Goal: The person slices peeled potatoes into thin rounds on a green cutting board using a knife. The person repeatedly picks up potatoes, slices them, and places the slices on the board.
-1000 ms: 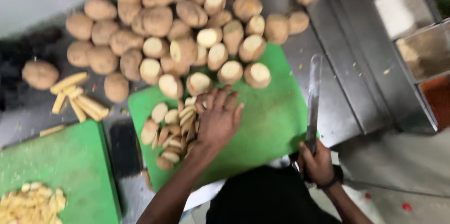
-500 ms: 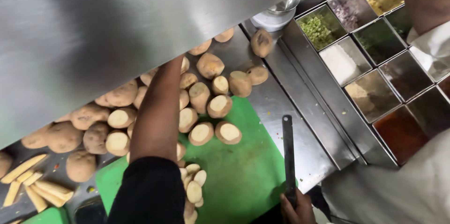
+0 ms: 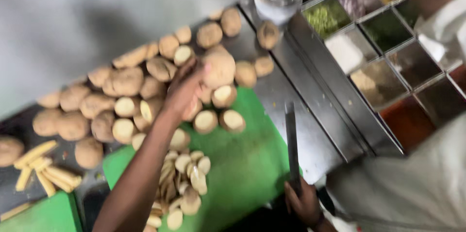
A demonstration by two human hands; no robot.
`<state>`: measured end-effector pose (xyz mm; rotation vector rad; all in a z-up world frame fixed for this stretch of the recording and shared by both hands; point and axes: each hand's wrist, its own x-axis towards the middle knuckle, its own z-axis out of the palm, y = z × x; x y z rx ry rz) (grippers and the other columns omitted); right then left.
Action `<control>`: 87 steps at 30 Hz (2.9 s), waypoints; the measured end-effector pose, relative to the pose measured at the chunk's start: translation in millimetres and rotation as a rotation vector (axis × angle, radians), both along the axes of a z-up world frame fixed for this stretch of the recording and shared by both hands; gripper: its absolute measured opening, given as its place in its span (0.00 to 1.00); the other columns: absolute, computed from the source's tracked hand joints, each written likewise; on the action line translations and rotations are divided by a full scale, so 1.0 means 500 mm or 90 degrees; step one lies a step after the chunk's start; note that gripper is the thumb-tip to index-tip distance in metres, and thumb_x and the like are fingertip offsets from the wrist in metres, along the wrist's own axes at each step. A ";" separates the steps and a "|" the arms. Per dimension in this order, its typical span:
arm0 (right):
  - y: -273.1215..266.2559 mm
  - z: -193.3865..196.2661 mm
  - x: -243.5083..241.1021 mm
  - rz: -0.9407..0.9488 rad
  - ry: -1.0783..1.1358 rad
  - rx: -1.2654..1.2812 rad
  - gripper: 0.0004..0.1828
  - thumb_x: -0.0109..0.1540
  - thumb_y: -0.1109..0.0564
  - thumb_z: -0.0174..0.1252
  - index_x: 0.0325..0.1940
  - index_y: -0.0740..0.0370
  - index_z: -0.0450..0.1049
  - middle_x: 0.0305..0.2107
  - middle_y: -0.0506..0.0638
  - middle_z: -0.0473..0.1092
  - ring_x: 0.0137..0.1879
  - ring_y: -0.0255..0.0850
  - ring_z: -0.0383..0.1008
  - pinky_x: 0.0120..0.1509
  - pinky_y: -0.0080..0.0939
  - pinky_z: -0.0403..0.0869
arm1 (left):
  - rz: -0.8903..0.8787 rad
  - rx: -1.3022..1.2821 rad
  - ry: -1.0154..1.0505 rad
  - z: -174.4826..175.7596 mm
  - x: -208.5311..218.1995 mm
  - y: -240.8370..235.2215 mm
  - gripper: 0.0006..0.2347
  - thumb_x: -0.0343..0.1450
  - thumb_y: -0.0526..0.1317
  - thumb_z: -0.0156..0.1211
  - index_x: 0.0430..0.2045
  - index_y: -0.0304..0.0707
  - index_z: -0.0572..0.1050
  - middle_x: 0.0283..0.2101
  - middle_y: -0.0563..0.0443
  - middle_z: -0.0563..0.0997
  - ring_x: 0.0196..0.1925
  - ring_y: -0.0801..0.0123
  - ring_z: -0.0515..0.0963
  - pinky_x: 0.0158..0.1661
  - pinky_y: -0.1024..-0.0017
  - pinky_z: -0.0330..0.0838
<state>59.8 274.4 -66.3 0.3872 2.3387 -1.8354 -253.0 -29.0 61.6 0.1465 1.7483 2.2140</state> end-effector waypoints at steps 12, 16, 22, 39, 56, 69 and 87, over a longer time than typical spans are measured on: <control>-0.037 0.108 0.016 0.035 -0.008 0.156 0.12 0.65 0.53 0.59 0.37 0.65 0.70 0.11 0.49 0.66 0.14 0.35 0.68 0.19 0.38 0.66 | -0.041 -0.420 0.439 -0.098 0.515 0.053 0.26 0.59 0.33 0.75 0.48 0.33 0.65 0.68 0.35 0.67 0.69 0.41 0.67 0.65 0.57 0.66; -0.038 0.135 0.065 0.108 -0.008 0.320 0.16 0.64 0.50 0.61 0.37 0.68 0.70 0.14 0.58 0.68 0.19 0.48 0.71 0.25 0.48 0.68 | -0.043 -0.392 0.356 -0.116 0.540 0.044 0.35 0.64 0.34 0.74 0.64 0.28 0.58 0.69 0.35 0.65 0.71 0.43 0.65 0.67 0.58 0.63; -0.053 0.151 0.101 0.226 -0.078 0.434 0.19 0.62 0.46 0.59 0.41 0.67 0.69 0.19 0.63 0.72 0.26 0.59 0.76 0.31 0.57 0.71 | -0.059 -0.425 0.372 -0.101 0.528 0.042 0.36 0.60 0.35 0.75 0.64 0.35 0.61 0.67 0.39 0.68 0.69 0.46 0.68 0.67 0.59 0.64; -0.088 0.202 0.122 0.234 0.009 0.473 0.16 0.62 0.52 0.60 0.40 0.69 0.67 0.19 0.64 0.72 0.25 0.60 0.76 0.27 0.56 0.72 | -0.067 -0.509 0.459 -0.054 0.518 0.033 0.31 0.57 0.38 0.78 0.52 0.33 0.67 0.58 0.40 0.69 0.62 0.46 0.67 0.61 0.54 0.63; -0.099 0.290 0.148 0.274 -0.030 0.522 0.16 0.62 0.53 0.59 0.42 0.69 0.66 0.14 0.65 0.71 0.23 0.61 0.76 0.27 0.58 0.74 | -0.032 -0.435 0.538 -0.113 0.481 0.058 0.19 0.58 0.34 0.73 0.38 0.41 0.70 0.46 0.50 0.71 0.52 0.51 0.65 0.55 0.56 0.65; -0.113 0.158 0.123 0.266 -0.016 0.533 0.17 0.62 0.52 0.60 0.41 0.71 0.67 0.17 0.66 0.71 0.25 0.63 0.76 0.29 0.60 0.74 | -0.004 -0.442 0.546 -0.129 0.487 0.065 0.20 0.58 0.35 0.73 0.40 0.39 0.70 0.49 0.46 0.71 0.54 0.48 0.66 0.56 0.55 0.64; -0.081 0.168 0.108 0.258 -0.039 0.420 0.16 0.62 0.51 0.60 0.40 0.69 0.71 0.22 0.67 0.73 0.32 0.62 0.77 0.36 0.58 0.74 | 0.078 -0.612 0.197 -0.071 0.577 0.055 0.30 0.71 0.49 0.68 0.65 0.38 0.63 0.51 0.32 0.75 0.51 0.43 0.78 0.50 0.53 0.74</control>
